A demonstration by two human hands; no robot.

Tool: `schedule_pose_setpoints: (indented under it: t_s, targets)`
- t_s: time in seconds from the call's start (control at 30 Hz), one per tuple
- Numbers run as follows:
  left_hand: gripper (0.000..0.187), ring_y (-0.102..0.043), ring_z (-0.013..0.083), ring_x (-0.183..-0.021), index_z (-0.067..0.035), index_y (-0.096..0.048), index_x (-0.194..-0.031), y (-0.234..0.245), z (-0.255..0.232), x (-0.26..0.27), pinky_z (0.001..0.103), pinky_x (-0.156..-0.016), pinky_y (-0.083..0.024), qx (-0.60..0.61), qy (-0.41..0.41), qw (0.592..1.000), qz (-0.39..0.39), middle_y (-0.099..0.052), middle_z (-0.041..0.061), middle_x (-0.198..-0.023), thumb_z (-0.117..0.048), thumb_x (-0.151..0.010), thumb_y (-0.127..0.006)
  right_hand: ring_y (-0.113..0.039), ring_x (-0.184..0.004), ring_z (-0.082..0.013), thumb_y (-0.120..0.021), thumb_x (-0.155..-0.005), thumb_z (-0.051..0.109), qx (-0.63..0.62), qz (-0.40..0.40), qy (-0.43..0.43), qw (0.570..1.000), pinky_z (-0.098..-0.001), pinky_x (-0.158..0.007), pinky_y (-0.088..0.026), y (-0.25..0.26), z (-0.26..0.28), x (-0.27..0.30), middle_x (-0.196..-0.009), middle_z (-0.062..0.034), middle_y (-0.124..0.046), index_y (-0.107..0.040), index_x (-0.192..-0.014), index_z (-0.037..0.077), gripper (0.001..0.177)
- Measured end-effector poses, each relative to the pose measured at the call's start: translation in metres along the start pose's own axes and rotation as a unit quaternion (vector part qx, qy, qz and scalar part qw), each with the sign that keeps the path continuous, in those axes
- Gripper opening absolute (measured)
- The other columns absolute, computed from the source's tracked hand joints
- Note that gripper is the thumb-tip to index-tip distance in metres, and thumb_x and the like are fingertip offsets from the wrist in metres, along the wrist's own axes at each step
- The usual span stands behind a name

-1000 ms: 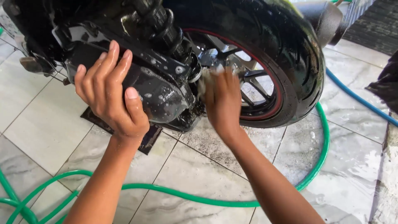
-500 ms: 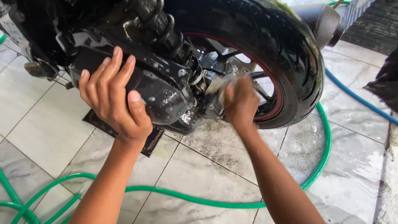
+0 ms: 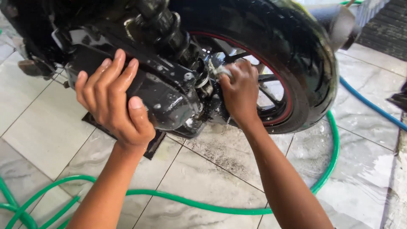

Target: Scrubbing the engine and rear wheel of a motorcycle with soap and a cloth, followed by rinsing with a hose.

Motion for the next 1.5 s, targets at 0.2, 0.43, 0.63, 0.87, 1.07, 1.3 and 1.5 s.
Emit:
schedule_pose_setpoints:
  t_s: [0.2, 0.43, 0.63, 0.87, 1.07, 1.3, 1.5]
  targets:
    - [0.063, -0.065, 0.0391, -0.12, 0.005, -0.077, -0.118, -0.001, 0.001, 0.002, 0.046, -0.12, -0.025, 0.003, 0.01, 1.0, 0.003, -0.072, 0.023, -0.128, -0.032, -0.11, -0.026, -0.056, -0.086, -0.027, -0.049, -0.106, 0.019, -0.076, -0.015, 0.057, 0.995, -0.0436, -0.065, -0.044, 0.008, -0.038, 0.038, -0.104, -0.011, -0.055, -0.065, -0.097, -0.003, 0.029]
    - [0.063, -0.065, 0.0414, -0.119, 0.007, -0.076, -0.117, -0.001, -0.003, -0.002, 0.048, -0.119, -0.025, 0.004, 0.014, 1.0, -0.003, -0.073, 0.026, -0.125, -0.031, -0.111, -0.026, -0.058, -0.072, -0.0206, -0.056, -0.108, 0.017, 0.023, -0.053, 0.109, 0.992, -0.0359, -0.052, -0.046, 0.015, -0.028, 0.03, -0.1, -0.0066, -0.06, -0.07, -0.11, 0.005, 0.018]
    - [0.063, -0.063, 0.0416, -0.121, 0.007, -0.076, -0.117, 0.0, 0.002, 0.006, 0.048, -0.12, -0.024, 0.009, 0.006, 1.0, 0.002, -0.073, 0.026, -0.126, -0.032, -0.111, -0.026, -0.058, -0.068, -0.0187, -0.042, -0.107, 0.019, -0.047, -0.028, 0.063, 0.997, -0.0355, -0.051, -0.044, 0.003, -0.041, 0.039, -0.086, -0.0058, -0.065, -0.071, -0.104, 0.006, 0.032]
    - [0.064, -0.055, 0.0374, -0.13, 0.004, -0.073, -0.121, -0.003, 0.005, 0.009, 0.049, -0.123, -0.018, 0.018, 0.041, 0.999, 0.026, -0.07, 0.02, -0.131, -0.033, -0.112, -0.022, -0.05, -0.096, -0.0362, -0.064, -0.1, 0.007, -0.06, -0.303, 0.047, 0.95, -0.051, -0.083, -0.045, 0.01, -0.002, 0.13, -0.101, -0.0204, -0.054, -0.051, -0.116, -0.003, 0.022]
    - [0.061, -0.024, 0.0319, -0.157, -0.007, -0.047, -0.153, -0.003, 0.008, 0.016, 0.06, -0.13, -0.003, 0.081, 0.084, 0.965, 0.235, -0.042, 0.01, -0.162, -0.043, -0.112, -0.018, -0.047, -0.111, -0.0315, -0.065, -0.106, 0.011, -0.086, -0.318, 0.065, 0.942, -0.0462, -0.094, -0.045, 0.0, 0.011, 0.152, -0.12, -0.0194, -0.043, -0.048, -0.138, 0.006, 0.036]
    - [0.048, -0.034, 0.0414, -0.155, -0.002, -0.042, -0.153, 0.044, -0.003, 0.115, 0.052, -0.127, -0.029, 0.083, 0.083, 0.947, 0.3, -0.033, 0.02, -0.164, -0.025, -0.111, -0.039, -0.063, -0.104, -0.0339, -0.047, -0.109, 0.016, 0.1, 0.023, 0.4, 0.911, -0.0454, -0.08, -0.054, -0.091, 0.092, 0.163, -0.142, -0.0156, -0.057, -0.054, -0.145, 0.008, 0.037]
    - [0.047, -0.064, 0.0385, -0.113, -0.008, -0.048, -0.143, 0.028, 0.037, 0.205, 0.047, -0.093, -0.054, 0.272, 0.316, 0.846, 0.332, -0.053, 0.018, -0.133, -0.001, -0.096, -0.055, -0.069, -0.109, -0.0278, -0.05, -0.102, 0.011, 0.221, -0.089, 0.544, 0.805, -0.035, -0.093, -0.054, -0.054, 0.117, 0.169, -0.131, -0.0111, -0.067, -0.07, -0.121, 0.014, 0.028]
Point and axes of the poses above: each hand's wrist, its own x-axis away from the middle knuckle, its own y-axis out of the back of the hand, z = x × y, the point moved 9 cm from there along -x, towards the middle knuckle
